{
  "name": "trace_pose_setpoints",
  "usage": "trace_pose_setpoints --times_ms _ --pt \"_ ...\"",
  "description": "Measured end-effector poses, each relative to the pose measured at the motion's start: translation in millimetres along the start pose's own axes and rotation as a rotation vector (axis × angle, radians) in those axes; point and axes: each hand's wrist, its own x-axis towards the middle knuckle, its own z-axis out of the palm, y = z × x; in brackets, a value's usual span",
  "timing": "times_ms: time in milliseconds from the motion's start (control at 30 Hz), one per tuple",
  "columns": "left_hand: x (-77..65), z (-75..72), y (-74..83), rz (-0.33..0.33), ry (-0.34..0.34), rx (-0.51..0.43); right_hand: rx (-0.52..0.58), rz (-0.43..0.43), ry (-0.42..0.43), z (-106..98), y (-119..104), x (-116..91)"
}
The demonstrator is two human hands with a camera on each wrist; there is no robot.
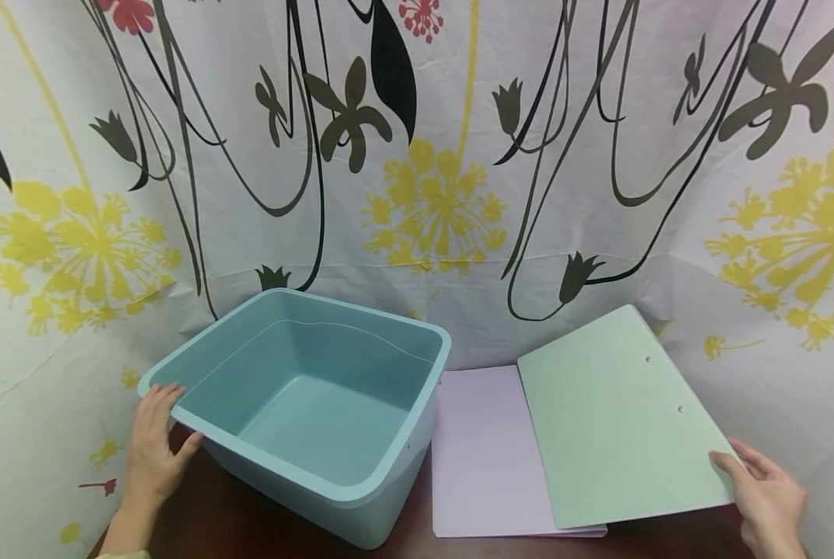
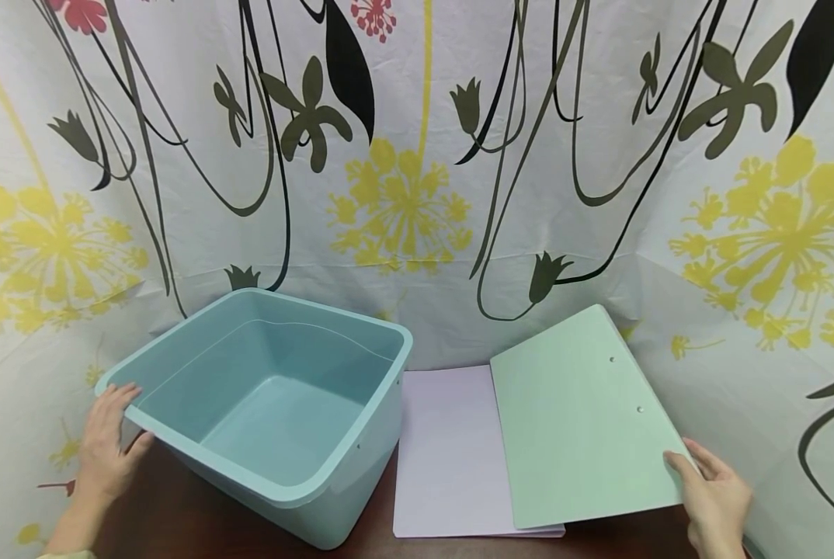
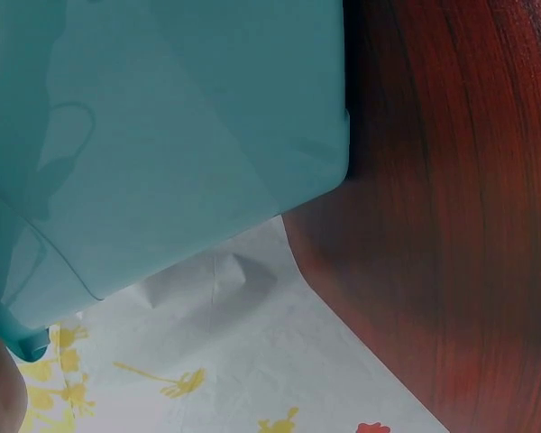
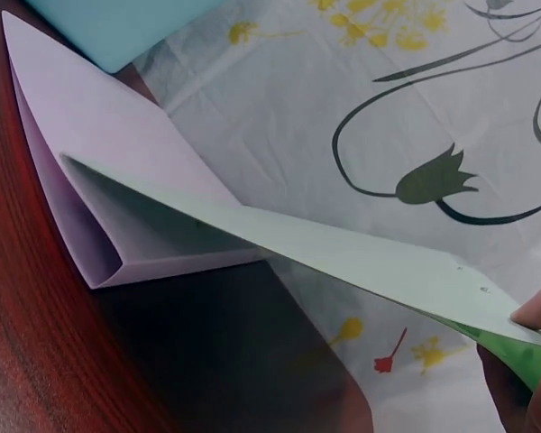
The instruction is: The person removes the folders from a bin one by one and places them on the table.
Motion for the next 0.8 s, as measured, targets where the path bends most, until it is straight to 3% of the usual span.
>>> trace_pose_setpoints --times_ms 433,633,800 --pt "-1.4 -0.4 1.4 -0.023 -0.012 -0.007 -0.361 -0.063 -0.048 -6.6 13.3 26.6" --pt "-1.4 -0.2 2.0 -0.026 -0.015 -0.009 -0.588 -0.166 -0.079 -12.2 17.0 35.0" --pt "-1.4 -0.6 1.9 -0.033 -0.02 -0.014 -0.726 -0.199 -0.13 -17.0 20.4 41.1"
